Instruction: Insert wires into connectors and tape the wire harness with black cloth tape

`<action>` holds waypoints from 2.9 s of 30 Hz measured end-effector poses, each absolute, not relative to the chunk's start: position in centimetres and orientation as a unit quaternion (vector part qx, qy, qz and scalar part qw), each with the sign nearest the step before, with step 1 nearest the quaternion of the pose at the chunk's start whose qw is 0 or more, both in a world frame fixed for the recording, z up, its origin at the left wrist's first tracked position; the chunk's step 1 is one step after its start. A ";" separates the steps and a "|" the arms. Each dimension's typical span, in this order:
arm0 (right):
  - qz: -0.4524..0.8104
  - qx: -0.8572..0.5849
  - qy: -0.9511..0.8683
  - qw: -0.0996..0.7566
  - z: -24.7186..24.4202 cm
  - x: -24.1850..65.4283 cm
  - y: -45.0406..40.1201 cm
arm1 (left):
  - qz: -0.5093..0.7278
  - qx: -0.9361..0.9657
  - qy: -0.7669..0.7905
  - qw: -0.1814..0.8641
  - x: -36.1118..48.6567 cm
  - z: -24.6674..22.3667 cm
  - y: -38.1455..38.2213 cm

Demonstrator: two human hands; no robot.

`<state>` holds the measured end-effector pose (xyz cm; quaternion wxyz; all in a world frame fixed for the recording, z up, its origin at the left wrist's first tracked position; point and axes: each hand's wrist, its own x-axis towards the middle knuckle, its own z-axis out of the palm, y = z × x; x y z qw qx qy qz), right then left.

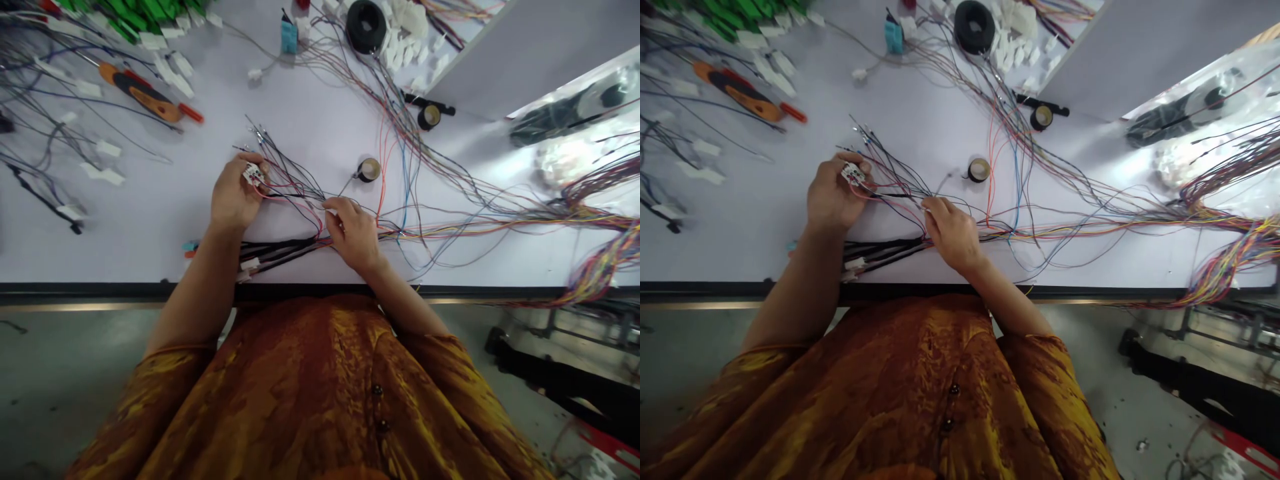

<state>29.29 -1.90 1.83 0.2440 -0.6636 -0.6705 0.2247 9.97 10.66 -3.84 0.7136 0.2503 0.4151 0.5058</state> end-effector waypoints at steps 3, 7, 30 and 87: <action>0.270 -0.623 -0.630 0.378 1.5 27.8 -1.8 | 0.508 0.246 0.414 0.714 9.9 -3.9 10.7; 0.338 -0.599 -0.483 0.542 1.4 27.6 0.1 | 0.501 0.254 0.413 0.716 9.9 -3.6 10.5; 0.519 -0.526 -0.520 0.428 -1.9 26.6 6.3 | 0.476 0.238 0.429 0.729 10.3 -3.1 10.2; 0.367 -0.558 -0.578 0.468 -2.6 26.0 5.9 | 0.473 0.333 0.432 0.692 10.0 -3.7 9.8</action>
